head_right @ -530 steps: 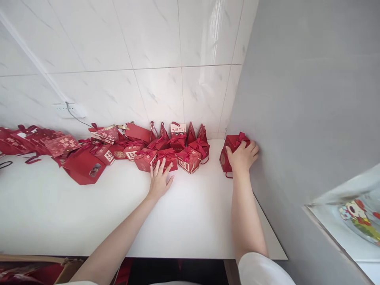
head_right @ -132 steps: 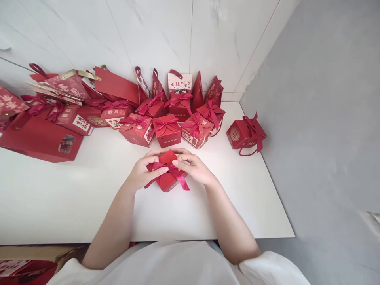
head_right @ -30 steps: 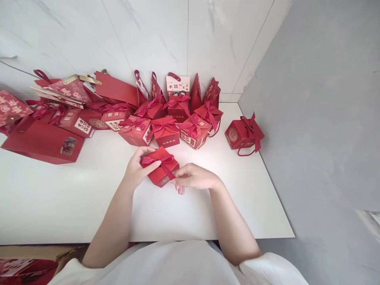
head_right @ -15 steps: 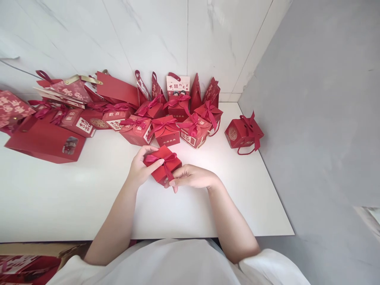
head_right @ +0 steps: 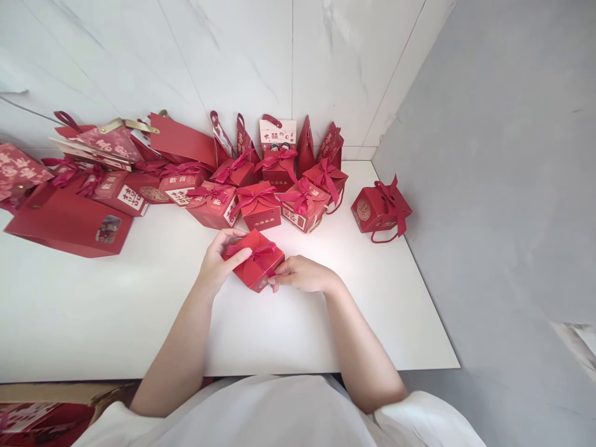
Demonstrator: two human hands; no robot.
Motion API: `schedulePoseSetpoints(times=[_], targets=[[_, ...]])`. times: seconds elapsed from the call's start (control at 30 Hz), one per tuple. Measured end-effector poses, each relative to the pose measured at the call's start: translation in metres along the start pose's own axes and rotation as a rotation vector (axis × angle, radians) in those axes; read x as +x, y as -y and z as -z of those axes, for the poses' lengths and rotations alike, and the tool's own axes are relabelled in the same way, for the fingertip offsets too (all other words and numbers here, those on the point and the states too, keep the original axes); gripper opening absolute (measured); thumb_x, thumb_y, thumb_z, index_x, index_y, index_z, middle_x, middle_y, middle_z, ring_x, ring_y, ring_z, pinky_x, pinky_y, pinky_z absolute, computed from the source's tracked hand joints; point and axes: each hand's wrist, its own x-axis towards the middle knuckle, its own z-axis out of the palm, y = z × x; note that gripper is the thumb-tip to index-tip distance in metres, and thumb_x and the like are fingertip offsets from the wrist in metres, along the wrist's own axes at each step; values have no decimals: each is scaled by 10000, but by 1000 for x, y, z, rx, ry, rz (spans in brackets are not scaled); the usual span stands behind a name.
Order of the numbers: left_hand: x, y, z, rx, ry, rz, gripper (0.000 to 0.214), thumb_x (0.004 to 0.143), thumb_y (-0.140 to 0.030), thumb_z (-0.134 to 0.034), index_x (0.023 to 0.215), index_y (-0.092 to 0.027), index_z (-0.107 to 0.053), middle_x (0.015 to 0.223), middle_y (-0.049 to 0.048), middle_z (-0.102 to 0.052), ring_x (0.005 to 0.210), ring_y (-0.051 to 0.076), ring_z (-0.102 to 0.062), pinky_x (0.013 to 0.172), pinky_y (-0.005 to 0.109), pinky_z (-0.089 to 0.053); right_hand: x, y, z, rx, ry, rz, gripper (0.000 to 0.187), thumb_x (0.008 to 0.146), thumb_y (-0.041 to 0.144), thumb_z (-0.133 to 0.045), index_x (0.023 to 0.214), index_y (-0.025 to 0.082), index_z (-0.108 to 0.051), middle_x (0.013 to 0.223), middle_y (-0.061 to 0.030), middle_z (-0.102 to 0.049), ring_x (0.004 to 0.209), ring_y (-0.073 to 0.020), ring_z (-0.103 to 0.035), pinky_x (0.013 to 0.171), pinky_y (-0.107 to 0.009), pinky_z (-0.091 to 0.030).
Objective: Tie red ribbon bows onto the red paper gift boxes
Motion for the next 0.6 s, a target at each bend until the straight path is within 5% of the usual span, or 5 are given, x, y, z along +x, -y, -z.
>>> schedulePoseSetpoints(times=[0.23,0.43,0.6], targets=[[1,1,-2,94,-167,-90,317,745,-337,-770,991,-236,-597,1062,40,-677,1042,218,-646,925,360,-497,0,3,-2,25,-23,-20,306,862,488,-635,920,213,-757,941,-7,-734,921,-205,-647,869,-309,-480],[2,4,0,92,-191,-103,346,728,-336,-779,1003,-240,-592,1088,42,-673,1056,223,-641,938,369,-499,-8,11,4,362,27,78,419,812,501,-712,1084,184,-688,1112,-87,-720,1028,-218,-673,891,-339,-509],[1,2,-1,135,-131,-137,355,760,-338,-749,1071,-240,-610,1157,58,-649,1123,234,-613,1013,400,-466,-6,13,5,390,-206,63,492,882,637,-539,855,168,-685,891,-91,-755,865,-213,-718,818,-333,-519]])
